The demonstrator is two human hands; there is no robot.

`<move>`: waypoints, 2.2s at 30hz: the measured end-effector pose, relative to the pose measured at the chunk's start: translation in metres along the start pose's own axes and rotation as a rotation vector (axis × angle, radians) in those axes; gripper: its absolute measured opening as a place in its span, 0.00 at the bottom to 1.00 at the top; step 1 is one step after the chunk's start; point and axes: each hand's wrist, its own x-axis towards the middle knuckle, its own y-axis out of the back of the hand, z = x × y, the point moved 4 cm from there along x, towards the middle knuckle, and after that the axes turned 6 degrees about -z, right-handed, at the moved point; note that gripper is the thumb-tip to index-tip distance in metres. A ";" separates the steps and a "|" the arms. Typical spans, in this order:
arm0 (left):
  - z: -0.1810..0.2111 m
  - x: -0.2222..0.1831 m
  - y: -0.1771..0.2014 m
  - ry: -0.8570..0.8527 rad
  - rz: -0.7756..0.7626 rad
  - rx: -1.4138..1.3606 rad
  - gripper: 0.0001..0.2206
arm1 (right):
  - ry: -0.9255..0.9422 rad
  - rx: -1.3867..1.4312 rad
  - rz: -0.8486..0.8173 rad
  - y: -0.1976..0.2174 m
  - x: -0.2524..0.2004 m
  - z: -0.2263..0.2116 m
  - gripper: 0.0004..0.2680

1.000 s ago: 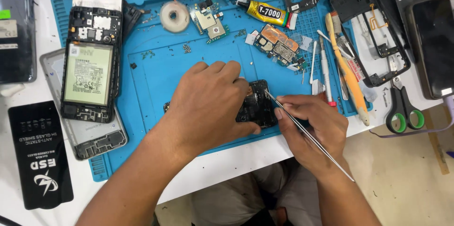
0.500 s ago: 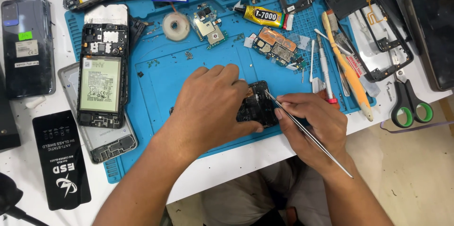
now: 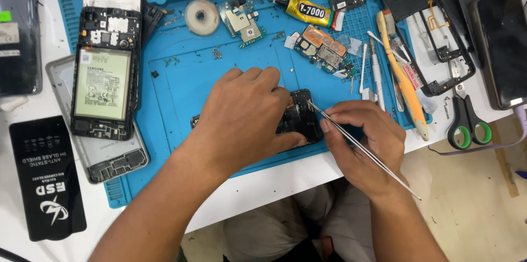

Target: Repairing a smartphone by manipulating internal components and ribbon cables with tweezers and hands

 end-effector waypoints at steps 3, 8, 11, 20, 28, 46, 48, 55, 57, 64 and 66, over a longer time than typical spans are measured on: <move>0.000 0.000 0.002 0.003 -0.008 -0.036 0.29 | 0.046 0.010 -0.024 0.001 0.006 -0.008 0.05; 0.000 0.000 0.003 0.014 0.025 -0.035 0.29 | 0.159 -0.047 -0.006 0.002 0.007 -0.004 0.05; 0.000 0.000 0.002 0.022 0.035 -0.047 0.29 | 0.119 -0.040 0.038 0.002 0.002 -0.001 0.07; 0.000 0.000 0.001 0.025 0.021 -0.062 0.29 | 0.068 -0.029 0.024 -0.001 0.002 -0.001 0.07; 0.001 0.001 0.000 0.015 0.016 -0.048 0.29 | 0.087 -0.060 0.029 -0.006 0.001 -0.004 0.06; 0.002 0.001 -0.004 0.011 0.026 -0.018 0.28 | 0.070 -0.101 0.060 -0.004 -0.004 0.000 0.06; 0.001 0.002 -0.004 0.019 0.022 -0.002 0.29 | 0.063 -0.074 0.066 -0.004 -0.006 0.002 0.07; 0.001 0.002 -0.004 0.023 0.027 0.000 0.29 | 0.068 -0.108 0.046 -0.004 -0.006 0.001 0.07; 0.000 0.002 -0.005 0.020 0.017 -0.011 0.30 | 0.089 -0.087 0.039 -0.005 -0.005 0.001 0.07; 0.000 0.002 -0.005 0.014 0.007 -0.014 0.30 | 0.077 -0.099 0.026 -0.007 -0.002 -0.005 0.07; 0.001 0.003 -0.006 0.009 0.000 -0.012 0.29 | 0.111 -0.119 0.024 -0.007 -0.001 -0.008 0.08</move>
